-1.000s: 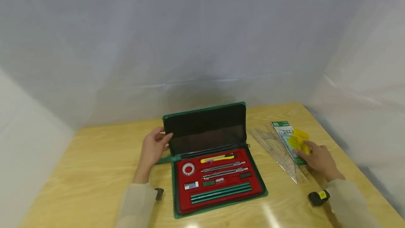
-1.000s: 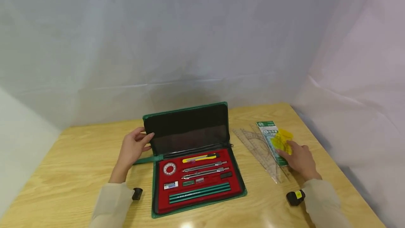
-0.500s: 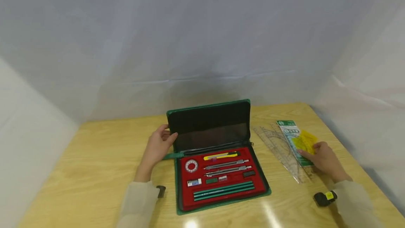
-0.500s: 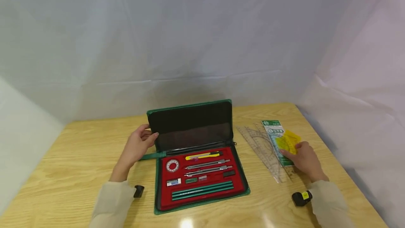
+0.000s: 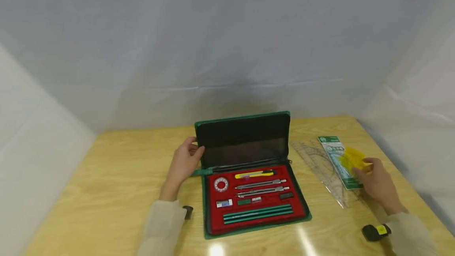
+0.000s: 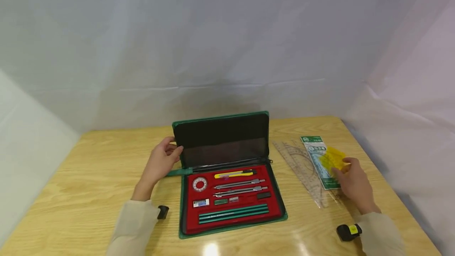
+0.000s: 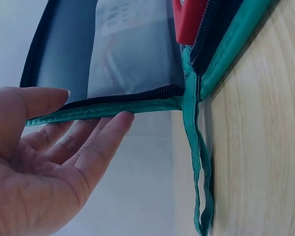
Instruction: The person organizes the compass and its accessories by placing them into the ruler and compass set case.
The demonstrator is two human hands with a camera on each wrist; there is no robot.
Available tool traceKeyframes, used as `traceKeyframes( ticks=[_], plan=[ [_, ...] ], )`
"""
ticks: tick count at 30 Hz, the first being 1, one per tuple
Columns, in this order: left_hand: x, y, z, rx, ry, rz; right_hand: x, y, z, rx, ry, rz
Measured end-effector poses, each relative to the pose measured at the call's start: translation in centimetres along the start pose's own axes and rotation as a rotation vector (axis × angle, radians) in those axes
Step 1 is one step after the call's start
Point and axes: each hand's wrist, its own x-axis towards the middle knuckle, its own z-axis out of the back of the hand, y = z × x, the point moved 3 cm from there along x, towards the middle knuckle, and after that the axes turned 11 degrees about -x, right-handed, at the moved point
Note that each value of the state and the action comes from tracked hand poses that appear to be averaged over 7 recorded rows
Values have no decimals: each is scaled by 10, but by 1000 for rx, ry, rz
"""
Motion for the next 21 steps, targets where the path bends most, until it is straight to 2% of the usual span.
traceKeyframes(
  ticks=[5,10,17,21],
  plan=[
    [-2,-2,0,4,11,3,-4,7,4,82,-128,81],
    [-3,-2,1,5,-5,5,-6,36,8,171,-237,226],
    [-5,-1,1,-16,-21,-7,-2,80,10,334,-325,332],
    [-4,0,-2,-73,-35,-21,4,100,4,345,-356,384]
  ],
)
